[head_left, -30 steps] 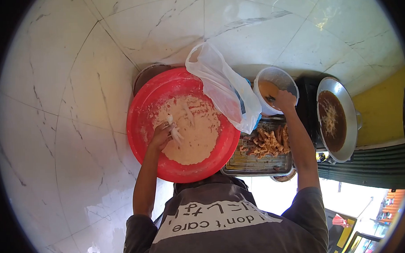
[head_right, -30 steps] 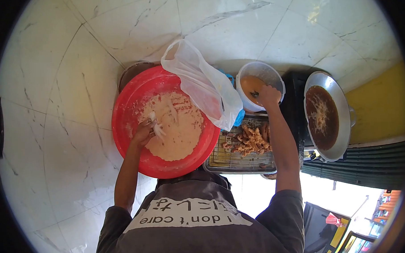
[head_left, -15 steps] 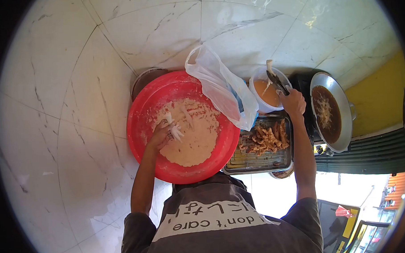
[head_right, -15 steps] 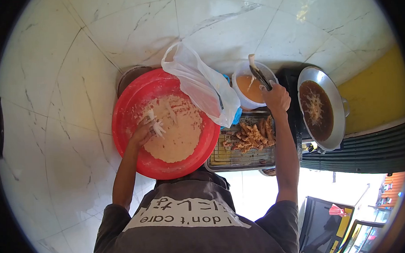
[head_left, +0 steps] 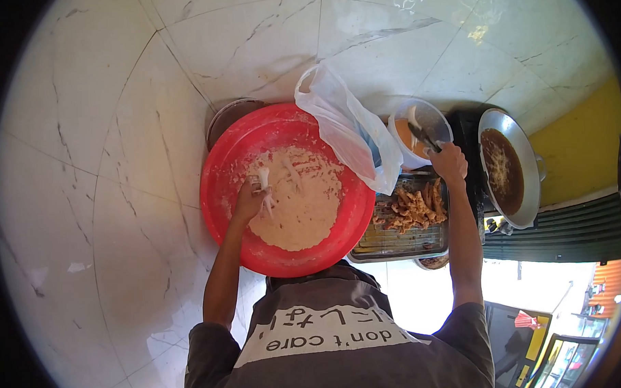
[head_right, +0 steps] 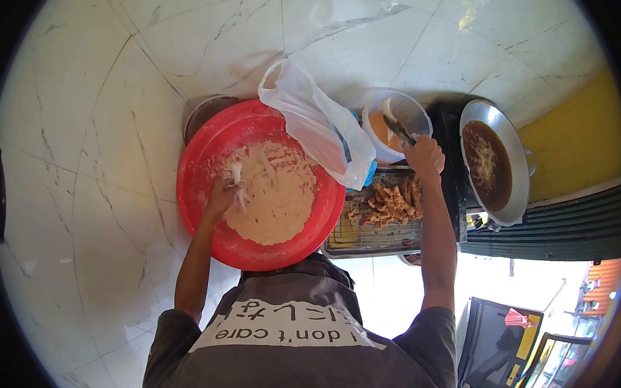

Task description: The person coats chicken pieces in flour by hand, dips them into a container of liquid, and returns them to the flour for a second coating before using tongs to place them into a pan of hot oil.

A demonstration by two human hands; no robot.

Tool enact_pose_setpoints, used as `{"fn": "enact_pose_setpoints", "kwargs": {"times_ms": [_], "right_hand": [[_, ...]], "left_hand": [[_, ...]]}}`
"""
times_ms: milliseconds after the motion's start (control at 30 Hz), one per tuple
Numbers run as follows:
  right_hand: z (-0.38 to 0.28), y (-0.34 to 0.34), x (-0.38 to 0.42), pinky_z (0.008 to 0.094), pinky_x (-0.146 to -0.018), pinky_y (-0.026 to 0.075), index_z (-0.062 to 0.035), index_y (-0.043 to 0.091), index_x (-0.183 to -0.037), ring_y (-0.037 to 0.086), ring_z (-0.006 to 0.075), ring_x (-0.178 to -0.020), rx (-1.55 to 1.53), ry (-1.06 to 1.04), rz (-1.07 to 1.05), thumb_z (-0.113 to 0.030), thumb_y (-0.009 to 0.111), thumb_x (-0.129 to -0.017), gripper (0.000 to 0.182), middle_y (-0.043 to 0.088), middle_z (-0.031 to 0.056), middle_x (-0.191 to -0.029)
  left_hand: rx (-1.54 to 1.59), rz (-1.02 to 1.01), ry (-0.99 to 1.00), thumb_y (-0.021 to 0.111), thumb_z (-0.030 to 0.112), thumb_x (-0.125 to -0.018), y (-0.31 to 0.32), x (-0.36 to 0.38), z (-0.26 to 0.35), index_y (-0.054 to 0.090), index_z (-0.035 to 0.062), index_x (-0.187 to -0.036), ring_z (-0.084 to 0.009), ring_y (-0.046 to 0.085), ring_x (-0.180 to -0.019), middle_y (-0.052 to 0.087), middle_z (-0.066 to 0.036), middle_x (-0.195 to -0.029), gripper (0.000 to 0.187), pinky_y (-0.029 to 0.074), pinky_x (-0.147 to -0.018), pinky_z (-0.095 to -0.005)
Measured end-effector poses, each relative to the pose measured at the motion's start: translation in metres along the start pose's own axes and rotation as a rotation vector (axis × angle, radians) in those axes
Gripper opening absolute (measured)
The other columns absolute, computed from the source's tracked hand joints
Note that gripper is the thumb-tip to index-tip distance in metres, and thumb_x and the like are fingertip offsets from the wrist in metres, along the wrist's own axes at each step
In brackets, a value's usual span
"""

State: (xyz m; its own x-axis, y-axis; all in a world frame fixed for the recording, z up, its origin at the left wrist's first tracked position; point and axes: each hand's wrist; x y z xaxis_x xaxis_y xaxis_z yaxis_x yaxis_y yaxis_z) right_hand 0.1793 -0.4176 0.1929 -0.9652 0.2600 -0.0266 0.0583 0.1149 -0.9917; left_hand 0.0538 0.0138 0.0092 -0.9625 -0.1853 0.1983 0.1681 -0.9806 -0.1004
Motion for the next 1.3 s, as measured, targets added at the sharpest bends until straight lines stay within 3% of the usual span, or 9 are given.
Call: {"fn": "enact_pose_setpoints", "kwargs": {"times_ms": [100, 200, 300, 433, 533, 600, 733, 900, 1300], "right_hand": [[-0.004, -0.007, 0.002, 0.0418, -0.082, 0.047, -0.0139, 0.062, -0.11, 0.06, 0.0336, -0.095, 0.014, -0.015, -0.013, -0.041, 0.066, -0.072, 0.047, 0.063, 0.0166, -0.101], [-0.006, -0.008, 0.005, 0.0419, -0.082, 0.047, -0.0131, 0.063, -0.109, 0.06, 0.0339, -0.096, 0.007, 0.01, -0.033, -0.041, 0.066, -0.071, 0.048, 0.063, 0.0169, -0.101], [-0.008, -0.007, 0.004, 0.042, -0.083, 0.047, -0.0123, 0.063, -0.109, 0.06, 0.0339, -0.096, -0.018, 0.024, 0.001, -0.043, 0.066, -0.071, 0.049, 0.063, 0.0169, -0.101], [-0.011, -0.018, 0.003, 0.0421, -0.083, 0.047, -0.0121, 0.062, -0.109, 0.059, 0.0336, -0.097, 0.047, 0.017, -0.089, -0.046, 0.065, -0.071, 0.051, 0.062, 0.0174, -0.102], [-0.009, -0.01, 0.0, 0.042, -0.082, 0.047, -0.0114, 0.062, -0.108, 0.059, 0.0334, -0.097, -0.014, 0.038, -0.02, -0.046, 0.065, -0.07, 0.052, 0.062, 0.0177, -0.103], [-0.01, -0.011, -0.001, 0.042, -0.082, 0.047, -0.0112, 0.063, -0.108, 0.059, 0.0335, -0.097, 0.011, 0.022, -0.031, -0.046, 0.065, -0.07, 0.052, 0.062, 0.0179, -0.103], [-0.012, -0.017, 0.001, 0.0429, -0.081, 0.047, -0.0129, 0.064, -0.106, 0.059, 0.0351, -0.096, 0.058, 0.038, -0.079, -0.047, 0.066, -0.069, 0.051, 0.063, 0.0174, -0.1], [-0.015, -0.016, 0.0, 0.0414, -0.083, 0.047, -0.0131, 0.063, -0.109, 0.059, 0.0332, -0.098, 0.013, 0.022, -0.033, -0.046, 0.065, -0.071, 0.05, 0.062, 0.016, -0.105], [-0.019, -0.029, 0.003, 0.0411, -0.083, 0.047, -0.0152, 0.062, -0.11, 0.059, 0.0324, -0.099, 0.095, 0.051, -0.052, -0.045, 0.065, -0.071, 0.049, 0.062, 0.0165, -0.105]], "left_hand": [[0.172, -0.101, -0.214, 0.062, 0.008, -0.082, 0.002, 0.016, 0.052, 0.042, 0.0011, -0.112, -0.0171, 0.061, -0.084, 0.058, -0.009, -0.096, 0.036, 0.051, -0.063, -0.0302], [0.349, -0.085, -0.258, 0.062, 0.007, -0.081, 0.0, 0.016, 0.049, 0.041, 0.0016, -0.116, -0.0172, 0.061, -0.082, 0.058, -0.008, -0.096, 0.041, 0.051, -0.062, -0.0307], [0.195, -0.167, -0.176, 0.064, 0.007, -0.08, -0.005, 0.015, 0.044, 0.04, 0.0023, -0.12, -0.0176, 0.062, -0.082, 0.058, -0.008, -0.098, 0.047, 0.051, -0.062, -0.0305], [0.277, -0.141, -0.187, 0.065, 0.006, -0.078, -0.007, 0.013, 0.039, 0.04, 0.0031, -0.121, -0.0177, 0.062, -0.084, 0.059, -0.008, -0.101, 0.05, 0.051, -0.063, -0.0302], [0.253, -0.155, -0.189, 0.063, 0.008, -0.08, -0.002, 0.012, 0.045, 0.038, 0.0035, -0.123, -0.019, 0.061, -0.087, 0.059, -0.009, -0.104, 0.05, 0.052, -0.065, -0.0314], [0.471, -0.136, -0.266, 0.06, 0.01, -0.083, -0.003, 0.015, 0.051, 0.037, 0.0036, -0.122, -0.02, 0.061, -0.089, 0.059, -0.01, -0.105, 0.046, 0.052, -0.064, -0.0327], [0.539, -0.125, -0.312, 0.058, 0.013, -0.085, 0.0, 0.015, 0.055, 0.035, 0.0035, -0.122, -0.0211, 0.06, -0.091, 0.059, -0.011, -0.106, 0.044, 0.052, -0.064, -0.0349], [0.257, -0.095, -0.147, 0.059, 0.009, -0.084, 0.0, 0.009, 0.05, 0.04, 0.0009, -0.118, -0.0221, 0.062, -0.088, 0.059, -0.011, -0.104, 0.039, 0.053, -0.056, -0.0327], [0.354, -0.056, -0.205, 0.057, 0.008, -0.085, 0.002, 0.011, 0.049, 0.04, 0.0044, -0.12, -0.0253, 0.062, -0.086, 0.058, -0.012, -0.104, 0.038, 0.055, -0.057, -0.0342]]}}
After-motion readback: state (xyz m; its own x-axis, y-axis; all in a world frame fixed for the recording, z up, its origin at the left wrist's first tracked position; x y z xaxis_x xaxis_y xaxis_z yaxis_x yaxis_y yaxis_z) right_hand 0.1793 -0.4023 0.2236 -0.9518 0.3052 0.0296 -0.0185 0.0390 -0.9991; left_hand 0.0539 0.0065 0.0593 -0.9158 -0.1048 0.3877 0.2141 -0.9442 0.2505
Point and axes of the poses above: each hand's wrist, its own x-axis away from the middle knuckle, its own y-axis out of the palm, z = x × y
